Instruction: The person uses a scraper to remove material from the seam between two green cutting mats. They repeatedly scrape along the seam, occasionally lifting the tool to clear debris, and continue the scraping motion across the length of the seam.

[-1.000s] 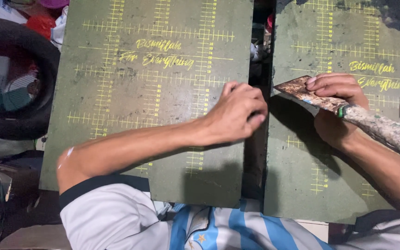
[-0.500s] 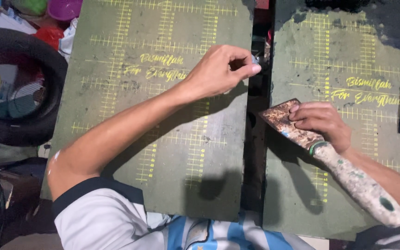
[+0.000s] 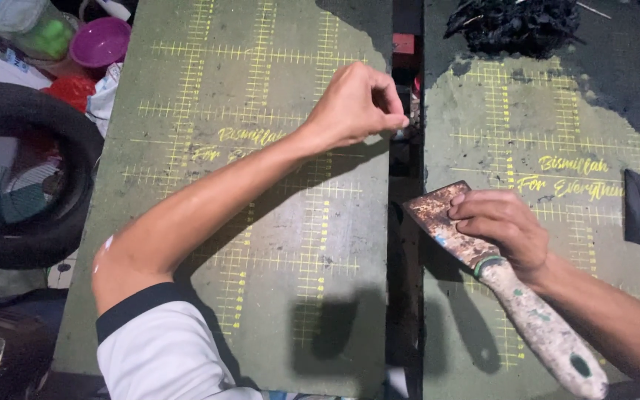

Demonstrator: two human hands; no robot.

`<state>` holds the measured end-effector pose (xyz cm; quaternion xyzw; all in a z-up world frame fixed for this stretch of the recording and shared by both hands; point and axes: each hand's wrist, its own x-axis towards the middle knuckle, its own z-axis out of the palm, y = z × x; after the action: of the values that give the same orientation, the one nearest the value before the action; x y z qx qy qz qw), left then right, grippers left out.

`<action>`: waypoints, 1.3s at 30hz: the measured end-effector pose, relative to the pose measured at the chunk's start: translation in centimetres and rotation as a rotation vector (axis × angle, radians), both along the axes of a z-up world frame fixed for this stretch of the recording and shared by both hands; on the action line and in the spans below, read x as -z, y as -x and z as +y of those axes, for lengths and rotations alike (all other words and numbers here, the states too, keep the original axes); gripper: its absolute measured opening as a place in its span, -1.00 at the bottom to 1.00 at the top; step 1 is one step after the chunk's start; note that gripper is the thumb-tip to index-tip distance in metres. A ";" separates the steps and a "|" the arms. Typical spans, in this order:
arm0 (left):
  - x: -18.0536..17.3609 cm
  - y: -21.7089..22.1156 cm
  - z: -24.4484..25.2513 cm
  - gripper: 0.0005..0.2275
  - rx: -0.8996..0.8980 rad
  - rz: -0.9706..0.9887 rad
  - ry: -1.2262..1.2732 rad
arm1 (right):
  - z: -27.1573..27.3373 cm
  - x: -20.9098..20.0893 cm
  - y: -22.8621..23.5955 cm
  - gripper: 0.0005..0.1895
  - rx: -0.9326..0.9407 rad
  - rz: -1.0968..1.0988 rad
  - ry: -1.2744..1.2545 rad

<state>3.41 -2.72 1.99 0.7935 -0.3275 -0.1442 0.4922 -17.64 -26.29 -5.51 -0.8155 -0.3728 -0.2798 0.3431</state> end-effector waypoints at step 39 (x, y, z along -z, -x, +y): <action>11.2 -15.8 -18.0 -0.90 -0.145 -1.149 -0.082 | 2.1 -2.0 -7.8 -0.77 0.019 -0.106 0.034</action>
<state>19.17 -20.69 -9.23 0.7832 -0.4812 0.3312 0.2130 -9.86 -24.17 -3.53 -0.8087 -0.3875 -0.3196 0.3061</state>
